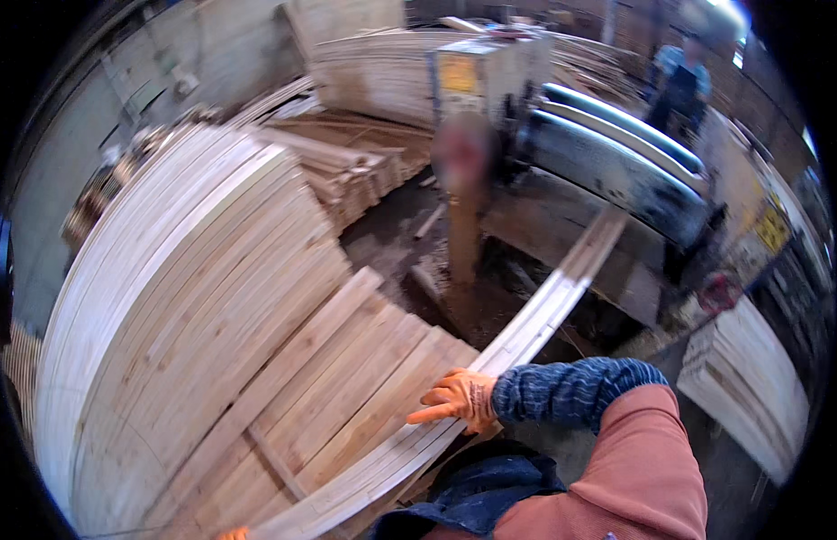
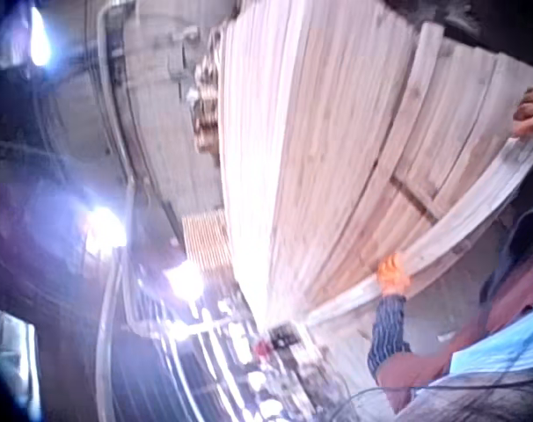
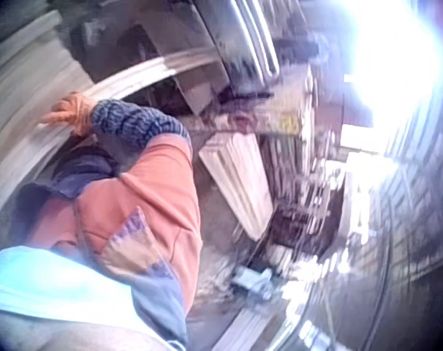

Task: The person uses a wooden stick to clear debris from a large machine and then moves wooden boards from a stack into a roller machine.

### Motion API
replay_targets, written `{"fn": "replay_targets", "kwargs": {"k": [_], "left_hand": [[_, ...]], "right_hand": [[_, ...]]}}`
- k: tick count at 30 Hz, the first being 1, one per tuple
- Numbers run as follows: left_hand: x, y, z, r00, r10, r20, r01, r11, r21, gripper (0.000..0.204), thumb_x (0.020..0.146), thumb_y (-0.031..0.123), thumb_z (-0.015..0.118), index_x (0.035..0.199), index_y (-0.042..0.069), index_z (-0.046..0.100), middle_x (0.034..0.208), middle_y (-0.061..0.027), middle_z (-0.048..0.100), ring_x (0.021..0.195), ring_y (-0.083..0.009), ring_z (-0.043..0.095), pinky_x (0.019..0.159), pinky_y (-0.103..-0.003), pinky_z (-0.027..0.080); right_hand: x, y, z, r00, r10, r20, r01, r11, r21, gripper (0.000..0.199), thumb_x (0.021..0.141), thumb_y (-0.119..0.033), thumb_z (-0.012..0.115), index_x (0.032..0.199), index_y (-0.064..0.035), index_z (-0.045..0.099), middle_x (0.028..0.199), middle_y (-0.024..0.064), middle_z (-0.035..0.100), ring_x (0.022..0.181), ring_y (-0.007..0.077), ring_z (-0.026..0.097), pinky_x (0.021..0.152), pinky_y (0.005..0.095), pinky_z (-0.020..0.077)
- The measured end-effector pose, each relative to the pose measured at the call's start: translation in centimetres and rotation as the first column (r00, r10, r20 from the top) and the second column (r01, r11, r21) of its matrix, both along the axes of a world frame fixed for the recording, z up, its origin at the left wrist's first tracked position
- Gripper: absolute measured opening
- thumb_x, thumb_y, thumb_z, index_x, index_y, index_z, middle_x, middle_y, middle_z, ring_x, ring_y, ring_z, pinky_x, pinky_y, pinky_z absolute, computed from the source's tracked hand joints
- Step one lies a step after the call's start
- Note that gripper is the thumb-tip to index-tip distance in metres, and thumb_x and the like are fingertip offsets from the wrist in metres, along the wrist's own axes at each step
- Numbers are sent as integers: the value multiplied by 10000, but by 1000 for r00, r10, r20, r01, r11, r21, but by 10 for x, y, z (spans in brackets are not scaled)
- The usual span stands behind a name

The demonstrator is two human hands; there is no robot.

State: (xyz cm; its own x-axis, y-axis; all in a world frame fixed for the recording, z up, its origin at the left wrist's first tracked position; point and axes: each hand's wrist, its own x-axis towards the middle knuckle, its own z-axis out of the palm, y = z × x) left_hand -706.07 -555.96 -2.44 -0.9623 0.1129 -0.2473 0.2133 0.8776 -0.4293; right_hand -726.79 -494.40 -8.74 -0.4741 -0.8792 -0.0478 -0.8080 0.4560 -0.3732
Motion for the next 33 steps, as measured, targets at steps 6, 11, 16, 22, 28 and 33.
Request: {"fn": "replay_targets", "kwargs": {"k": [6,11,16,22,28,33], "left_hand": [[-56,120,-10,981,-108,-161,152,944,294,545,794,203,586,1313,39,580,1150,-145,648,1012,-351,615,949,-466,476],[-70,214,-31,989,-49,-142,99,923,372,693,695,214,704,1347,38,550,1208,-164,636,1087,-361,597,992,-470,461],[-105,301,-31,992,67,111,-103,927,362,899,639,282,831,1433,76,464,1293,-175,597,1208,-354,545,1079,-468,412],[-133,366,-65,997,-51,-55,74,800,595,993,494,355,879,1362,45,510,1177,-177,637,1109,-358,587,1064,-469,405],[-139,410,-58,959,-32,-280,222,695,683,978,524,419,864,1380,87,529,1304,-189,606,1231,-364,556,1144,-505,346],[-108,317,-50,970,33,-242,111,824,555,992,512,449,886,1368,87,537,1328,-175,597,1277,-355,535,1148,-524,337]], "right_hand": [[-18,114,-1,955,-204,-215,228,970,89,1092,641,-105,747,1580,-329,237,1393,160,550,1312,363,520,1159,507,349],[-4,171,-6,740,-578,-343,609,793,-23,951,738,-60,666,1580,-294,294,1553,152,415,1452,368,378,1216,508,276],[8,112,-37,829,-473,-299,413,877,-245,991,634,-96,726,1547,-254,376,1464,189,490,1422,413,396,1214,539,277],[-2,37,-33,928,-201,-314,199,979,-38,1021,647,-240,733,1567,-242,290,1355,124,557,1306,343,506,1139,529,336],[-41,109,6,982,-129,-139,152,973,175,1069,626,-226,824,1559,-276,305,1412,138,550,1285,353,543,1098,513,392],[-62,175,10,963,-178,-204,219,954,204,1062,566,-177,856,1521,-253,398,1403,131,569,1319,327,528,1192,510,312]]}}
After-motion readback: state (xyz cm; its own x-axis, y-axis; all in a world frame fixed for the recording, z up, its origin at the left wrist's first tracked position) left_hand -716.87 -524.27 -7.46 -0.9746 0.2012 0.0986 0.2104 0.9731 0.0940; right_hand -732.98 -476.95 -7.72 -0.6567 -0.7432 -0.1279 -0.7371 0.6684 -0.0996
